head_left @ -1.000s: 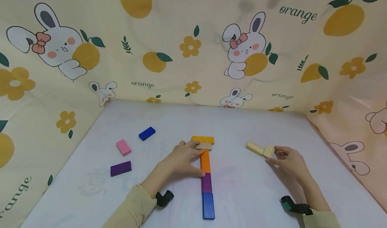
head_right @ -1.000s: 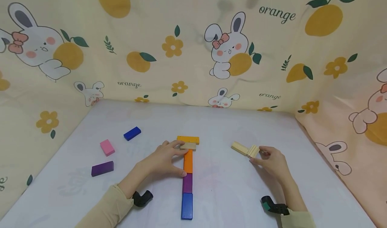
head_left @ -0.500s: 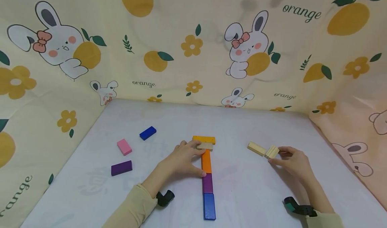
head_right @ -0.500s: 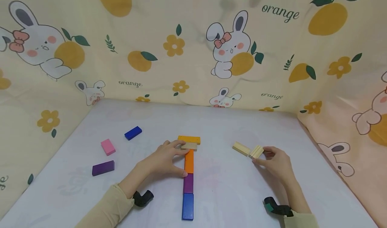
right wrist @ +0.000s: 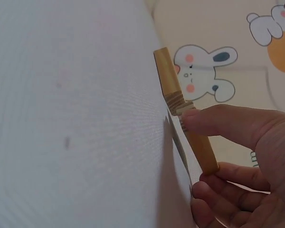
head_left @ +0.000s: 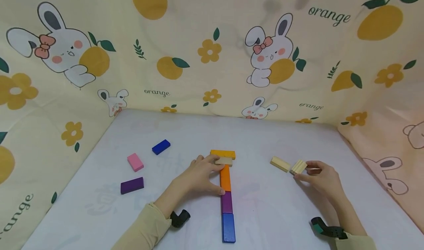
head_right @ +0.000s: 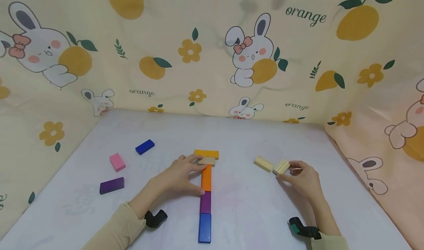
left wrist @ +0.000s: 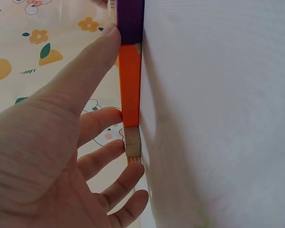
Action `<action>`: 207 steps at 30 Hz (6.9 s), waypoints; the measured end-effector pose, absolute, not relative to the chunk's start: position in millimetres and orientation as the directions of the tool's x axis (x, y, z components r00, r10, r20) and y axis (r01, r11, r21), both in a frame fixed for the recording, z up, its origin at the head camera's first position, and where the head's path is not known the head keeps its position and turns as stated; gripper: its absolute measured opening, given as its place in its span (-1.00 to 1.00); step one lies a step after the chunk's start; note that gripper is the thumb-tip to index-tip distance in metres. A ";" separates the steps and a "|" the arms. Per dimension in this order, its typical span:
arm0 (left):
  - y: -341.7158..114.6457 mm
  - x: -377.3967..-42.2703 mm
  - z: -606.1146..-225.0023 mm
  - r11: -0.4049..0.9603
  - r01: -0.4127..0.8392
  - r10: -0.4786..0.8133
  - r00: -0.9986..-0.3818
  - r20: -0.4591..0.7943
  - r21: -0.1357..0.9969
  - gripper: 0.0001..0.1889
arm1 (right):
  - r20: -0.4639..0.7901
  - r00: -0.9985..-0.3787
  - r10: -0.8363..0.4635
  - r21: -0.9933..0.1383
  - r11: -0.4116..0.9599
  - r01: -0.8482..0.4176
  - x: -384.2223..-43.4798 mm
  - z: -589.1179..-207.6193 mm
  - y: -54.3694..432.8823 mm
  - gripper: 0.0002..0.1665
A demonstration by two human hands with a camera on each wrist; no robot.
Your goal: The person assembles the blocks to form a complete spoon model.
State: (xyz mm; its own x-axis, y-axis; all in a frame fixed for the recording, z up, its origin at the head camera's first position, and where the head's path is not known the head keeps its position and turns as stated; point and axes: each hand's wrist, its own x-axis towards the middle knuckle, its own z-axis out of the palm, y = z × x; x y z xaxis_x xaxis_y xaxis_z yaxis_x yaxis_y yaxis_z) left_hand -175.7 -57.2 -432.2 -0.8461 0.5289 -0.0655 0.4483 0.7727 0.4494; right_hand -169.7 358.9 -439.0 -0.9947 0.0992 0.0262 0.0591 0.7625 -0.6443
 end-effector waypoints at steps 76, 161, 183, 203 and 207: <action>-58.1 -178.0 -432.9 0.766 0.463 0.539 -0.840 -0.054 0.445 -0.13 | -0.224 -0.938 -0.263 -0.793 0.608 0.018 -303.1 -438.8 206.8 -0.23; -58.3 -177.7 -432.1 0.771 0.451 0.534 -0.842 -0.070 0.450 -0.12 | -0.248 -0.935 -0.255 -0.824 0.563 0.065 -299.4 -442.1 196.8 -0.26; -56.0 -175.7 -429.4 0.776 0.448 0.525 -0.849 -0.061 0.445 -0.14 | 0.056 -0.934 -0.352 -0.738 0.616 -0.276 -203.4 -425.0 201.9 -0.44; -57.9 -175.0 -431.7 0.779 0.432 0.516 -0.854 -0.073 0.453 -0.14 | 0.056 -0.970 -0.235 -0.752 0.630 -0.195 -202.1 -428.7 333.6 -0.33; -57.8 -175.5 -433.4 0.782 0.425 0.512 -0.855 -0.082 0.455 -0.13 | 0.011 -0.972 -0.233 -0.768 0.621 -0.158 -203.1 -436.8 343.4 -0.31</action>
State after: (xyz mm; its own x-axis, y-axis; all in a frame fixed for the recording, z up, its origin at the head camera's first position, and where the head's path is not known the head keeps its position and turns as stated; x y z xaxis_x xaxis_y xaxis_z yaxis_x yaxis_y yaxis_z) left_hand -175.5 -57.8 -433.4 -0.8548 0.5123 -0.0823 0.4251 0.7825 0.4550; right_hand -203.1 343.4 -436.8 -0.9724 -0.2332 0.0114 -0.1579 0.6205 -0.7681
